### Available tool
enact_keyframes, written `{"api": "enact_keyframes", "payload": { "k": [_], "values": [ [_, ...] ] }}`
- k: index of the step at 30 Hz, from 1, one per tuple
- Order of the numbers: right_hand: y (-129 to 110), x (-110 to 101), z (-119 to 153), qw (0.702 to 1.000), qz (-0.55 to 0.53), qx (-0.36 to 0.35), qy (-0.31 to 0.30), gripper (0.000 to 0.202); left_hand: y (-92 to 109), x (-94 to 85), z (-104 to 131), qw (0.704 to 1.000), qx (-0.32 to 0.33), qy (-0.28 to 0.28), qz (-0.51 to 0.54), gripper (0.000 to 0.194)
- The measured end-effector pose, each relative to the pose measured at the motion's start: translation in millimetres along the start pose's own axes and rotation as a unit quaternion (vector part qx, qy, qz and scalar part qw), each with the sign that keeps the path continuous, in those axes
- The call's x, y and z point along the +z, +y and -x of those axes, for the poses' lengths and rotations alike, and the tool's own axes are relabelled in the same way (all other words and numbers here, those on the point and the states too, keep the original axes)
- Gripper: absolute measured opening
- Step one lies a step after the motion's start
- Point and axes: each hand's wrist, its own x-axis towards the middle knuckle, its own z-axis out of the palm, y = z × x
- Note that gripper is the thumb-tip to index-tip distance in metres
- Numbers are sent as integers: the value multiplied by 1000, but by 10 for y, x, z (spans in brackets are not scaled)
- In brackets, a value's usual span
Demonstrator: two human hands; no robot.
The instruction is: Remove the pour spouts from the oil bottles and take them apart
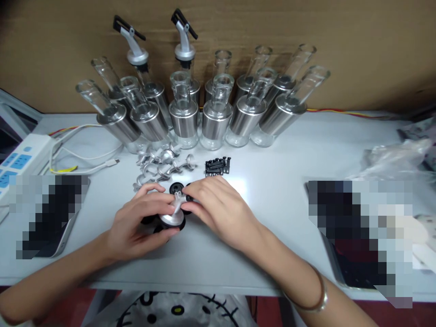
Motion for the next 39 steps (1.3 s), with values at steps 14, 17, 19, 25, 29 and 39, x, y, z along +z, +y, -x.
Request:
{"api": "enact_keyframes", "payload": {
  "k": [14, 17, 19, 25, 29, 39],
  "values": [
    [-13, -16, -4, 999, 32, -19, -14, 13, -1, -18, -5, 999, 35, -14, -18, 19],
    [-14, -41, -22, 999, 33, 0, 1, 18, 21, -2, 5, 996, 47, -45, -53, 9],
    [0, -57, -29, 999, 33, 7, 0, 22, 45, -1, 8, 995, 55, -52, -66, 5],
    [33, -62, -25, 1000, 10, -14, -18, 32, 60, -36, -19, 995, 51, -38, -75, 17],
    [38, -41, -15, 999, 23, -28, -31, 21, 46, -42, -36, 996, 43, -18, -72, 20],
    [-10, -78, -64, 998, 47, 9, -33, 34, 15, -18, -5, 994, 25, -25, -100, 12]
  ]
}}
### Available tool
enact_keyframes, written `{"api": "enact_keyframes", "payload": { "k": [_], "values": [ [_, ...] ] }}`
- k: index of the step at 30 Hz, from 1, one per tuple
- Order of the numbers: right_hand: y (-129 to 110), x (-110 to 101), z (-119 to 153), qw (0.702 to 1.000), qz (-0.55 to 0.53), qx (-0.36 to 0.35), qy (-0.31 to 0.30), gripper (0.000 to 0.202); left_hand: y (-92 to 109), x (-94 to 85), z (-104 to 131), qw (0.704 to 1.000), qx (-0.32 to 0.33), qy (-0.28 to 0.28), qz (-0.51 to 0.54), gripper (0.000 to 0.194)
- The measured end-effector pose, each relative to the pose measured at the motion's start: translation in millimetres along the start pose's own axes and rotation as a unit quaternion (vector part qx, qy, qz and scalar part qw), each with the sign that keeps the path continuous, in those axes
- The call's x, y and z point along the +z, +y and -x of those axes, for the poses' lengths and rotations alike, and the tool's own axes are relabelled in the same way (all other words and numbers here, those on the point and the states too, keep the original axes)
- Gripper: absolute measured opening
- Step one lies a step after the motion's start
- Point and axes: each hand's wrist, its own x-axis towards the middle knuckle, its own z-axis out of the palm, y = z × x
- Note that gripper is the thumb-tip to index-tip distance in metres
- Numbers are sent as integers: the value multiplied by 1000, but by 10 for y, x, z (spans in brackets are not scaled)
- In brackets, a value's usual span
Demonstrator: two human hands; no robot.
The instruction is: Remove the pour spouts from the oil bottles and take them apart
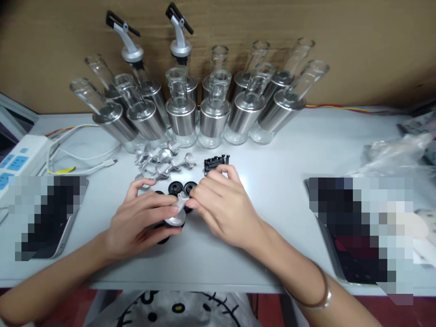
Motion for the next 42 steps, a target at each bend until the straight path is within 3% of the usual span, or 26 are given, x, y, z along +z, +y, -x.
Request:
{"api": "enact_keyframes", "payload": {
  "k": [7, 13, 20, 25, 31, 42],
  "values": [
    [-16, -13, 5, 995, -65, 70, 16, 34, -31, 6, 11, 1000, -7, 11, -23, 13],
    [54, -66, -5, 973, -117, 198, 34, 8, -27, -16, -8, 999, -30, 30, -8, 15],
    [181, -164, -18, 955, -119, 269, -37, 4, -34, -23, -14, 999, -35, 27, -7, 15],
    [224, -203, -27, 954, -55, 277, -104, 6, -30, -33, -18, 999, -41, 26, -8, 15],
    [304, -205, 26, 952, -30, 233, -196, 11, -33, -34, -19, 999, -34, 21, -12, 15],
    [381, -226, 96, 940, -94, 208, -252, 17, -46, -29, -5, 999, -30, 22, -16, 17]
  ]
}}
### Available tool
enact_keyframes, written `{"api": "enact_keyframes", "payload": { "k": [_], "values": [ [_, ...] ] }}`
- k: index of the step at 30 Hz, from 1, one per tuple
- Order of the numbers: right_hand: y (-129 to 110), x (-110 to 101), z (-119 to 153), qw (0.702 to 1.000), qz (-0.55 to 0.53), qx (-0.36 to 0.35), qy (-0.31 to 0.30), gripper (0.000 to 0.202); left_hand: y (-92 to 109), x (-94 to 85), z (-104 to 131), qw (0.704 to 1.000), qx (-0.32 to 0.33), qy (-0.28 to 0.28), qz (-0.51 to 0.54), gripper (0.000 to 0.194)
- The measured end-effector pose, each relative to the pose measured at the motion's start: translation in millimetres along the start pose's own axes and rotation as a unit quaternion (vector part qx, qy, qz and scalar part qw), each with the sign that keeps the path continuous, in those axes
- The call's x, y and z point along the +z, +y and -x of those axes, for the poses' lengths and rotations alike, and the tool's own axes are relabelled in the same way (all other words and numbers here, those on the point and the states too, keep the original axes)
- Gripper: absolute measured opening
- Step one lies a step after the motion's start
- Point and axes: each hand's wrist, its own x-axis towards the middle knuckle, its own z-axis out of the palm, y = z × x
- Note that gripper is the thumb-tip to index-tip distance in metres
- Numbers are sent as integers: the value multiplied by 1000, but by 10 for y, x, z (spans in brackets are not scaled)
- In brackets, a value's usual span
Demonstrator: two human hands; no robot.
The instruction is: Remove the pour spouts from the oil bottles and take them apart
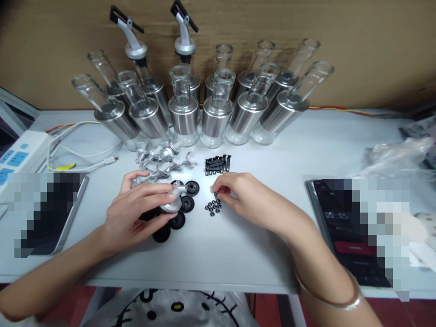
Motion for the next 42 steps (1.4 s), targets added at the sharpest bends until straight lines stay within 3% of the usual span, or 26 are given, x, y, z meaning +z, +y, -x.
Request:
{"api": "enact_keyframes", "payload": {
  "k": [14, 23, 28, 37, 42],
  "values": [
    [-22, -60, 19, 998, -21, -12, -57, 26, 0, -9, -5, 1000, -1, -1, 4, 17],
    [-101, 61, 9, 999, 26, 26, -11, 22, -8, -2, 8, 1000, 2, -7, -10, 17],
    [-144, 135, 0, 998, 53, 34, -26, 19, -16, 4, 9, 1000, 3, -12, -8, 19],
    [-93, 26, 23, 998, -4, 36, -42, 11, -19, 10, 9, 1000, 9, -9, -10, 18],
    [-85, 36, 14, 999, -12, 22, -27, 21, -17, 13, 8, 1000, 9, -8, -13, 16]
  ]
}}
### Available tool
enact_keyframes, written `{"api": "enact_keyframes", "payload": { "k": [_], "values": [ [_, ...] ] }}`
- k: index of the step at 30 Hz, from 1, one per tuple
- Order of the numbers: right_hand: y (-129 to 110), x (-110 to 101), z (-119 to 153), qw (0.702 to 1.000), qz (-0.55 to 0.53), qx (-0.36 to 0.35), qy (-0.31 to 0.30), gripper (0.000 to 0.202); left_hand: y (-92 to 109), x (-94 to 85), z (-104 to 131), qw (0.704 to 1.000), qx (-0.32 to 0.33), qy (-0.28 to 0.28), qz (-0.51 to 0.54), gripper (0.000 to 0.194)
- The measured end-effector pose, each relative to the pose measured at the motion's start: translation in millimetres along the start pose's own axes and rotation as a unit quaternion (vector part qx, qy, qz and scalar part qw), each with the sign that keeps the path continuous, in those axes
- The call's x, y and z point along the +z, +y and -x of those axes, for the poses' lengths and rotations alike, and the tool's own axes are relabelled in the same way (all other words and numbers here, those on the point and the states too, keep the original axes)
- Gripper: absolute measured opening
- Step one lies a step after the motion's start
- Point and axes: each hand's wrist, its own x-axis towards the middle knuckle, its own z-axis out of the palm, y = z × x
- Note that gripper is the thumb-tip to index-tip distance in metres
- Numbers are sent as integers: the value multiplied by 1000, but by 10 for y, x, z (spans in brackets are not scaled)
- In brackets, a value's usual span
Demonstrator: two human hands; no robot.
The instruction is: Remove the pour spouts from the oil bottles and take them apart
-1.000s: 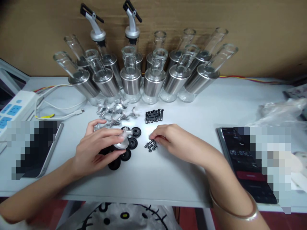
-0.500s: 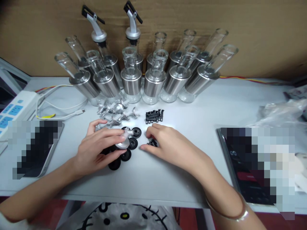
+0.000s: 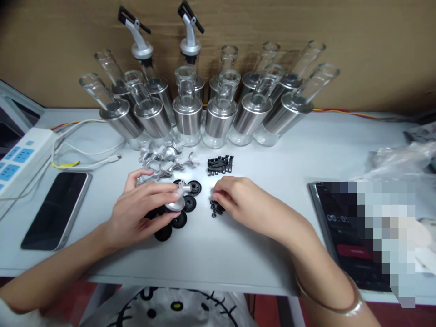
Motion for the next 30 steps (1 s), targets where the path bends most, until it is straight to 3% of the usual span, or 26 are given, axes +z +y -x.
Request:
{"api": "enact_keyframes", "payload": {
  "k": [6, 9, 19, 30],
  "values": [
    [-29, -41, 14, 996, -41, 54, -50, 23, -6, 5, 3, 1000, 0, -2, -7, 15],
    [-26, -39, 21, 995, -29, 70, -70, 35, -6, 5, 6, 1000, 1, -4, -7, 15],
    [30, 22, 28, 997, -20, 59, -46, 21, -12, 13, 7, 1000, 2, -7, -7, 15],
    [61, 20, 51, 997, -53, 33, -39, 21, -17, 13, 13, 1000, 2, -9, -6, 17]
  ]
}}
